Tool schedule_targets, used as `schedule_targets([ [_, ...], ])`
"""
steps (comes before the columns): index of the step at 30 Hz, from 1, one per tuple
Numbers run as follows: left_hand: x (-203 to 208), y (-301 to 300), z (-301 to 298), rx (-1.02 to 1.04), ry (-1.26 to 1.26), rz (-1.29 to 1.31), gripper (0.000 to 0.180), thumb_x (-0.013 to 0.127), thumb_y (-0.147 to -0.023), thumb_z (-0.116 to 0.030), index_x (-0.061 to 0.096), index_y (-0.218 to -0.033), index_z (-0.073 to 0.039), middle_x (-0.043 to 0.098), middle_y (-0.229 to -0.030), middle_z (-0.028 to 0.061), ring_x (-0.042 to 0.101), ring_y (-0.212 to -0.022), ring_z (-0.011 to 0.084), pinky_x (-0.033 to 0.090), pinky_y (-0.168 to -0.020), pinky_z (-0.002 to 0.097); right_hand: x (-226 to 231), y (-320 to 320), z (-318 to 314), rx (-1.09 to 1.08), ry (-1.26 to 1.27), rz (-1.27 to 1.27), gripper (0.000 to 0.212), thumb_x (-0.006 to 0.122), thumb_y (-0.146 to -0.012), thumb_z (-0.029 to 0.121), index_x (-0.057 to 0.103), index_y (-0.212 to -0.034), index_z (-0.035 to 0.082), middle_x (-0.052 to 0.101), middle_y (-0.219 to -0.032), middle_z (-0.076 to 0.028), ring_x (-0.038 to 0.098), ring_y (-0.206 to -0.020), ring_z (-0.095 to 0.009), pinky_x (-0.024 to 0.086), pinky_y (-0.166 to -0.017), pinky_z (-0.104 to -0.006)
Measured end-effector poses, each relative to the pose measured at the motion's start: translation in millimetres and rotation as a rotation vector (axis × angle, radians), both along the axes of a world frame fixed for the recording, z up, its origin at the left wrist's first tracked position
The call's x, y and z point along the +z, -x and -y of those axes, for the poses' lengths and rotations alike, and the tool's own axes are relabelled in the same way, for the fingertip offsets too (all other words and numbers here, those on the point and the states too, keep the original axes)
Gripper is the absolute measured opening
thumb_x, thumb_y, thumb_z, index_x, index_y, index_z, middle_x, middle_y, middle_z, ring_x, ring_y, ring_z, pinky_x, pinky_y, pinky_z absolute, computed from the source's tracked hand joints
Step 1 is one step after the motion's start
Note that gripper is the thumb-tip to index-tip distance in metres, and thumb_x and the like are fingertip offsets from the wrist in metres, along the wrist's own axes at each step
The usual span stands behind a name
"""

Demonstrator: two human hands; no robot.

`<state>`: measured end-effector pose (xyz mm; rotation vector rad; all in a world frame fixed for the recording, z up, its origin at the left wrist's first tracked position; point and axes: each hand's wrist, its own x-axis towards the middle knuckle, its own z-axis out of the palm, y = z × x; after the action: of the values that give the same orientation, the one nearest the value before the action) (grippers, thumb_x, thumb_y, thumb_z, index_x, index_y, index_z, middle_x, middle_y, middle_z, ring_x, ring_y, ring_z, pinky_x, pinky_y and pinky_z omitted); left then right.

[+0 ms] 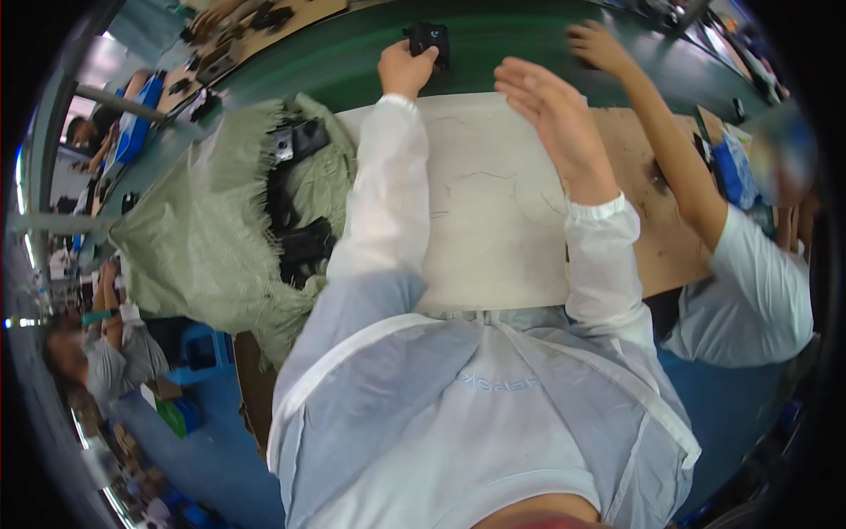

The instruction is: Assembling electronic cooling fans and housing components at a factory assembly line.

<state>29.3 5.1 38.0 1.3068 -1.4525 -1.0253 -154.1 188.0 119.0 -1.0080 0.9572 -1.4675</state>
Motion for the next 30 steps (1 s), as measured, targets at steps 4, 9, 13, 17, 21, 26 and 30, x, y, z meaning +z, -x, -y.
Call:
schedule_targets([
  [4,-48.7,-36.6,59.2,0.23,0.015,0.6,0.046,0.072,-0.083,-0.033,0.068,-0.11,0.004,0.072,-0.105,0.0184,0.068,-0.092,0.034,0.052,-0.084,0.0411,2.9,-32.8,-34.6,0.355,-0.023,-0.294,0.036,0.053,-0.097,0.015,0.061,-0.126,-0.004,0.064,-0.126,-0.016,0.063,-0.112,-0.023,0.047,-0.099,-0.0304],
  [9,41.0,-79.5,-18.6,0.325,0.153,1.307,0.037,0.07,-0.084,-0.031,0.069,-0.11,-0.006,0.069,-0.107,0.0176,0.062,-0.1,0.0375,0.048,-0.087,0.0511,-13.9,16.1,-71.3,0.15,-0.133,-0.142,0.032,0.053,-0.097,0.012,0.062,-0.123,-0.003,0.067,-0.12,-0.016,0.065,-0.104,-0.022,0.049,-0.095,-0.0303],
  [13,46.0,-161.3,-83.5,0.493,-0.028,1.544,0.033,0.07,-0.081,-0.02,0.069,-0.113,-0.014,0.063,-0.122,0.0148,0.052,-0.113,0.0371,0.038,-0.098,0.053,-12.7,21.8,-72.0,0.147,-0.102,-0.096,0.03,0.052,-0.097,0.011,0.062,-0.121,-0.002,0.068,-0.116,-0.015,0.065,-0.1,-0.021,0.049,-0.093,-0.03],
  [17,21.0,-211.6,-88.4,0.524,-0.02,1.609,0.035,0.073,-0.078,-0.018,0.069,-0.113,-0.017,0.06,-0.127,0.0117,0.048,-0.118,0.0362,0.033,-0.103,0.0523,-3.3,5.3,-71.0,0.184,-0.055,-0.113,0.028,0.054,-0.095,0.011,0.064,-0.118,-0.002,0.069,-0.11,-0.014,0.064,-0.097,-0.02,0.05,-0.09,-0.0294],
  [21,31.7,-210.6,-94.3,0.526,0.172,1.554,0.039,0.078,-0.075,-0.022,0.069,-0.113,-0.017,0.06,-0.129,0.0101,0.046,-0.119,0.0352,0.03,-0.106,0.051,-0.2,-0.4,-72.7,0.232,-0.007,-0.139,0.025,0.057,-0.094,0.01,0.066,-0.114,-0.002,0.07,-0.105,-0.012,0.063,-0.096,-0.019,0.05,-0.089,-0.0291],
  [26,81.5,-148.7,-123.0,0.24,0.596,1.056,0.059,0.089,-0.065,-0.037,0.069,-0.111,-0.006,0.061,-0.127,0.0145,0.051,-0.114,0.0316,0.036,-0.102,0.0437,-21.0,9.5,-79.0,0.209,-0.027,-0.177,0.032,0.061,-0.092,0.011,0.063,-0.122,0.0,0.067,-0.113,-0.013,0.063,-0.101,-0.019,0.049,-0.092,-0.0307],
  [30,118.9,-49.7,-167.8,-0.057,0.352,0.48,0.056,0.087,-0.07,-0.039,0.068,-0.102,0.003,0.068,-0.095,0.0143,0.059,-0.083,0.0228,0.048,-0.08,0.0325,-21.2,-2.9,-77.5,-0.044,0.263,-0.505,0.057,0.066,-0.092,0.02,0.045,-0.143,0.005,0.058,-0.13,-0.016,0.062,-0.106,-0.021,0.05,-0.092,-0.0316],
])
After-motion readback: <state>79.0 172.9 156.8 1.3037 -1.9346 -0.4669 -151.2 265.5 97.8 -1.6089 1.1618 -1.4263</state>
